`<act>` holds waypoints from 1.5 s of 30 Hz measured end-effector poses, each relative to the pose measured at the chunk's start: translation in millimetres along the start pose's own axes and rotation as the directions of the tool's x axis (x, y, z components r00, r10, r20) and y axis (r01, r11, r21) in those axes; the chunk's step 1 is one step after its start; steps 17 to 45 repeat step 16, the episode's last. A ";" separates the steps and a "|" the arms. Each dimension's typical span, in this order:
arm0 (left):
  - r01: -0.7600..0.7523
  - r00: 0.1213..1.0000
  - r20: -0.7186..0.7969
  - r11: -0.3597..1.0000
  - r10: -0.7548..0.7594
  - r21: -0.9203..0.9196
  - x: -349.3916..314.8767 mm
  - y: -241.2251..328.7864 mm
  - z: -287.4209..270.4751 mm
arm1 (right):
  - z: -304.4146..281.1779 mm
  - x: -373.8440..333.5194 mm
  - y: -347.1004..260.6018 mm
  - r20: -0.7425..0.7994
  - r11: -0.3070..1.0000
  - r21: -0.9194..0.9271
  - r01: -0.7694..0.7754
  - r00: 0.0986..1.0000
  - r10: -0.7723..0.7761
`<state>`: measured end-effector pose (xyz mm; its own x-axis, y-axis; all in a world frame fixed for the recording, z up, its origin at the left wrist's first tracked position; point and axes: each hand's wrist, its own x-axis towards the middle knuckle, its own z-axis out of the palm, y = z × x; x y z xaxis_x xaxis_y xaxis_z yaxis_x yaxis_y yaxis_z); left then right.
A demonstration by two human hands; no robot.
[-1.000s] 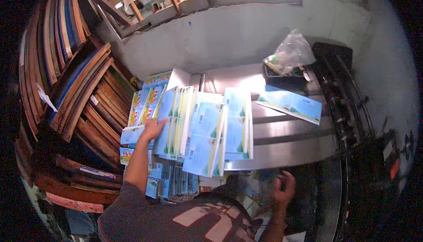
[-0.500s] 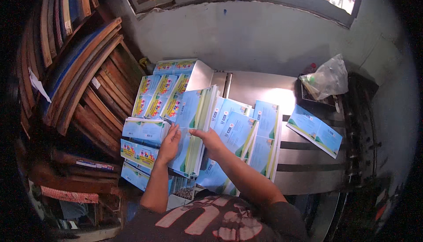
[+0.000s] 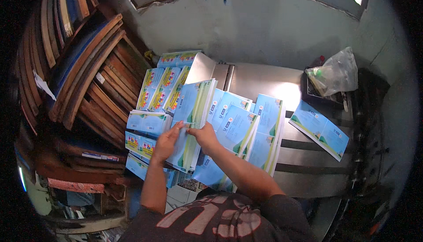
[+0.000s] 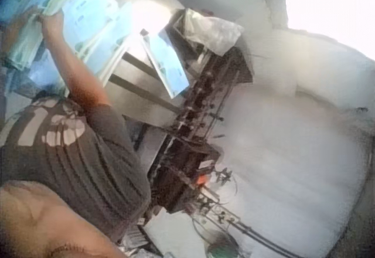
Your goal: The person feeds printed booklets into a binding machine, uses pliers to adjust a metal fastener on a booklet, and then organizes a large stack of blue folders on a worktable.
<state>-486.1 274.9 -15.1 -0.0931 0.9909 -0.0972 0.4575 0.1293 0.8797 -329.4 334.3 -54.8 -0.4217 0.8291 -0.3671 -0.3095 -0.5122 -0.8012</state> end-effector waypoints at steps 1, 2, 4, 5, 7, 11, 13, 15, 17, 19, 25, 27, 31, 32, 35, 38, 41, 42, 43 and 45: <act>0.060 0.998 -0.021 0.992 -0.063 -0.116 1.9 3.7 -9.4 | -4.9 -1.8 -1.3 0.025 0.998 0.062 0.013 1.000 -0.015; 0.116 0.991 -0.034 0.966 -0.127 -0.231 4.3 6.3 -19.0 | -12.8 -4.4 -2.3 0.048 0.992 0.124 0.025 0.998 -0.031; 0.130 0.991 0.025 0.933 -0.130 -0.337 6.9 -0.7 -34.9 | -24.4 -12.1 -6.8 0.112 0.971 0.235 0.038 0.992 -0.066; 0.218 0.976 0.106 0.887 -0.192 -0.407 9.0 -2.8 -38.2 | -32.7 -16.3 -11.1 0.141 0.957 0.286 0.045 0.986 -0.089; 0.340 0.917 0.389 0.685 -0.090 -0.644 19.0 -10.9 -39.0 | -44.7 -22.7 -23.1 0.196 0.936 0.351 0.034 0.975 -0.109; 0.435 0.900 0.295 0.664 -0.320 -0.608 18.1 15.6 5.7 | -58.0 -36.3 -40.7 0.142 0.908 0.408 0.091 0.977 -0.162; 0.368 0.930 0.273 0.607 -0.246 -0.704 18.6 -36.7 -1.8 | -45.6 -47.5 -55.1 0.184 0.881 0.458 0.114 0.958 -0.220; 0.382 0.924 0.278 0.581 -0.264 -0.718 25.8 -33.5 10.8 | -54.6 -51.6 -77.5 0.194 0.868 0.470 0.161 0.940 -0.280; 0.376 0.926 0.271 0.580 -0.263 -0.723 23.4 -33.1 9.4 | -54.2 -54.1 -88.7 0.241 0.856 0.491 0.165 0.918 -0.315; 0.376 0.926 0.271 0.580 -0.263 -0.723 23.4 -33.1 9.4 | -54.2 -54.1 -88.7 0.241 0.856 0.491 0.165 0.918 -0.315; 0.376 0.926 0.271 0.580 -0.263 -0.723 23.4 -33.1 9.4 | -54.2 -54.1 -88.7 0.241 0.856 0.491 0.165 0.918 -0.315; 0.376 0.926 0.271 0.580 -0.263 -0.723 23.4 -33.1 9.4 | -54.2 -54.1 -88.7 0.241 0.856 0.491 0.165 0.918 -0.315; 0.376 0.926 0.271 0.580 -0.263 -0.723 23.4 -33.1 9.4 | -54.2 -54.1 -88.7 0.241 0.856 0.491 0.165 0.918 -0.315; 0.376 0.926 0.271 0.580 -0.263 -0.723 23.4 -33.1 9.4 | -54.2 -54.1 -88.7 0.241 0.856 0.491 0.165 0.918 -0.315; 0.376 0.926 0.271 0.580 -0.263 -0.723 23.4 -33.1 9.4 | -54.2 -54.1 -88.7 0.241 0.856 0.491 0.165 0.918 -0.315; 0.376 0.926 0.271 0.580 -0.263 -0.723 23.4 -33.1 9.4 | -54.2 -54.1 -88.7 0.241 0.856 0.491 0.165 0.918 -0.315; 0.376 0.926 0.271 0.580 -0.263 -0.723 23.4 -33.1 9.4 | -54.2 -54.1 -88.7 0.241 0.856 0.491 0.165 0.918 -0.315; 0.376 0.926 0.271 0.580 -0.263 -0.723 23.4 -33.1 9.4 | -54.2 -54.1 -88.7 0.241 0.856 0.491 0.165 0.918 -0.315; 0.376 0.926 0.271 0.580 -0.263 -0.723 23.4 -33.1 9.4 | -54.2 -54.1 -88.7 0.241 0.856 0.491 0.165 0.918 -0.315; 0.376 0.926 0.271 0.580 -0.263 -0.723 23.4 -33.1 9.4 | -54.2 -54.1 -88.7 0.241 0.856 0.491 0.165 0.918 -0.315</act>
